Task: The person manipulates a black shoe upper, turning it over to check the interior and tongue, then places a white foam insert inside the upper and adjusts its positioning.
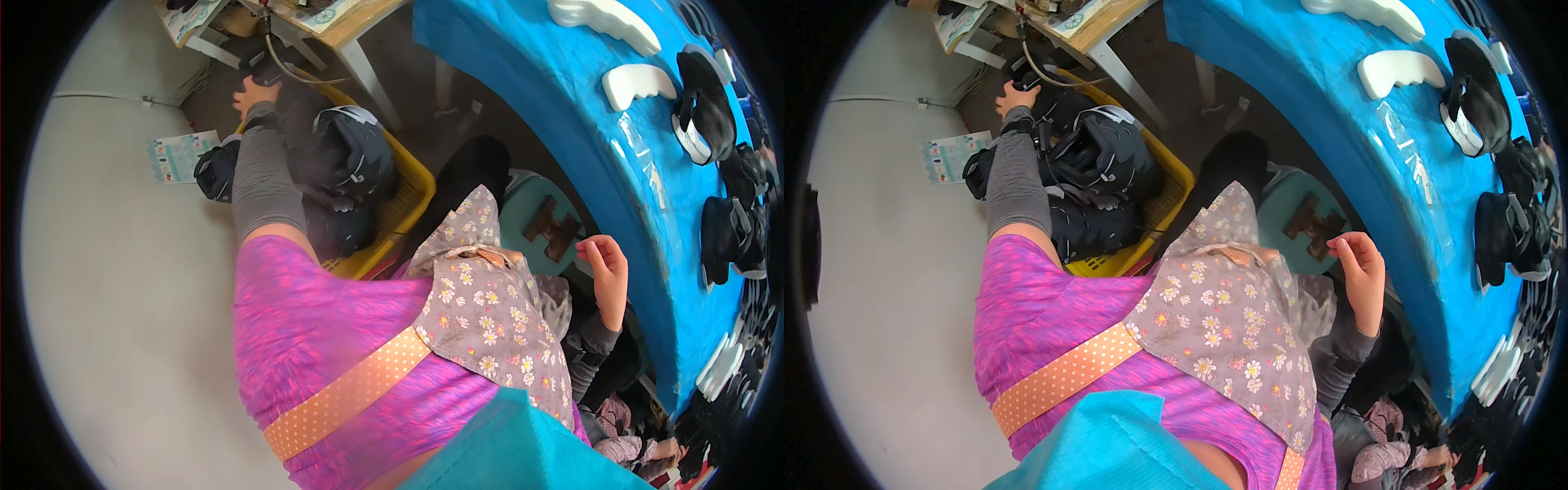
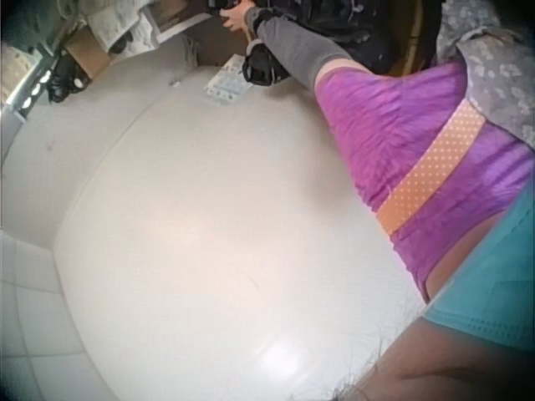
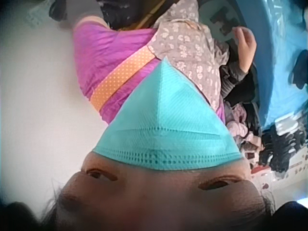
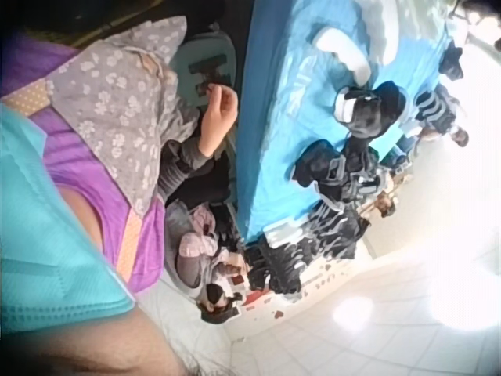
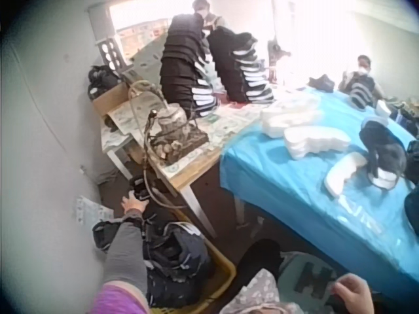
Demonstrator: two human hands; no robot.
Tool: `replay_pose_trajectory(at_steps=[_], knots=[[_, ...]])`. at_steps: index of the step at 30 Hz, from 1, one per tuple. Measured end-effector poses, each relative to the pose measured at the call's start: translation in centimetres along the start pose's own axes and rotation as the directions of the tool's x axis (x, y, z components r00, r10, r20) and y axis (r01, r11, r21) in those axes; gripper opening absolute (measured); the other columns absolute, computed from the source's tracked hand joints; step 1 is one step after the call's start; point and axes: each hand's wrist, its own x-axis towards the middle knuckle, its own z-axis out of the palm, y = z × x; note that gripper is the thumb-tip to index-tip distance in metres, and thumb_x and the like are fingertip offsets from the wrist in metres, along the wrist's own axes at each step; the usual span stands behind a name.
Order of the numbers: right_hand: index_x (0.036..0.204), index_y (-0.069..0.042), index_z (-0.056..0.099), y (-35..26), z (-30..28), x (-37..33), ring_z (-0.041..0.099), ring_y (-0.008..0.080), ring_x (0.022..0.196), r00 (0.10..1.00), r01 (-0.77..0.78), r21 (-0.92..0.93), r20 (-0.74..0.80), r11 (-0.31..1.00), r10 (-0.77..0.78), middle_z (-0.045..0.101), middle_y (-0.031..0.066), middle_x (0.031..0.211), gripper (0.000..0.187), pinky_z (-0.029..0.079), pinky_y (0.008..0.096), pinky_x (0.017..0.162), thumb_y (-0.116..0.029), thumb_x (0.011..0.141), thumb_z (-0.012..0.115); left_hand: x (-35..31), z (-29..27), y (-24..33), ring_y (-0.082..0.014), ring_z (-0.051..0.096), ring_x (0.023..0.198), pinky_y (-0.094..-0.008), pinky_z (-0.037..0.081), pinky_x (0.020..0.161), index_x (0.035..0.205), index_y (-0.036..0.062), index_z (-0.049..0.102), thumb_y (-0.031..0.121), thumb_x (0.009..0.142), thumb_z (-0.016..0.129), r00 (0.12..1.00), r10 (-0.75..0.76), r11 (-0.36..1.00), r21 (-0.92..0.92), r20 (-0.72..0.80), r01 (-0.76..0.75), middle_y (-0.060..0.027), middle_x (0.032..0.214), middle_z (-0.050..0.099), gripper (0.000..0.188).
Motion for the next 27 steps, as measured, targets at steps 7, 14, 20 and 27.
replay_pose_trajectory(at_steps=[7, 14, 20, 27], knots=[[0.101, 0.002, 0.062, 0.5, -0.2, 0.1, 0.062, 0.011, 0.089, 0.999, -0.017, -0.009, 0.032, 1.0, 0.017, 0.067, 0.0048, 0.095, 0.013, 0.049, 0.0255, 0.083, -0.01, 0.101, 0.058, 3.6, -3.1, -1.5, -0.035, 0.053, 0.127, -0.0504, 0.041, 0.107, 0.126, 0.0094, 0.066, 0.054, 0.081, 0.074, 0.676, 0.737, 0.591, 0.499, -0.015, -0.633, -0.0148, 0.141, 0.055, 0.064], [0.102, 0.002, 0.063, 0.6, 0.2, 0.2, 0.059, 0.0078, 0.087, 0.999, -0.041, -0.059, 0.023, 0.997, 0.042, 0.067, 0.0026, 0.093, 0.012, 0.047, 0.0226, 0.079, -0.01, 0.099, 0.061, 8.3, -3.5, -4.6, -0.0351, 0.062, 0.116, -0.0435, 0.047, 0.098, 0.132, 0.0003, 0.06, 0.055, 0.086, 0.067, 0.733, 0.438, 0.848, 0.032, 0.52, -0.529, -0.0207, 0.127, 0.065, 0.072], [0.102, 0.002, 0.063, 0.7, 0.4, 0.8, 0.059, 0.0071, 0.084, 0.998, -0.061, -0.157, 0.021, 0.986, 0.066, 0.067, 0.0021, 0.09, 0.013, 0.047, 0.0229, 0.075, -0.01, 0.099, 0.063, 7.1, -4.2, -8.1, -0.0308, 0.061, 0.119, -0.0397, 0.047, 0.1, 0.14, -0.0058, 0.051, 0.052, 0.089, 0.07, 0.768, 0.534, 0.845, -0.215, 0.353, -0.49, -0.0227, 0.129, 0.062, 0.079], [0.101, 0.003, 0.063, -0.2, 1.3, 2.2, 0.059, 0.0081, 0.082, 0.997, -0.069, -0.273, 0.025, 0.959, 0.078, 0.067, 0.0036, 0.088, 0.014, 0.048, 0.0242, 0.075, -0.01, 0.097, 0.065, 5.3, -1.7, -9.7, -0.0374, 0.051, 0.132, -0.0418, 0.041, 0.109, 0.144, -0.007, 0.046, 0.056, 0.088, 0.067, 0.727, 0.514, 0.846, -0.132, 0.455, -0.516, -0.0265, 0.142, 0.053, 0.087]])
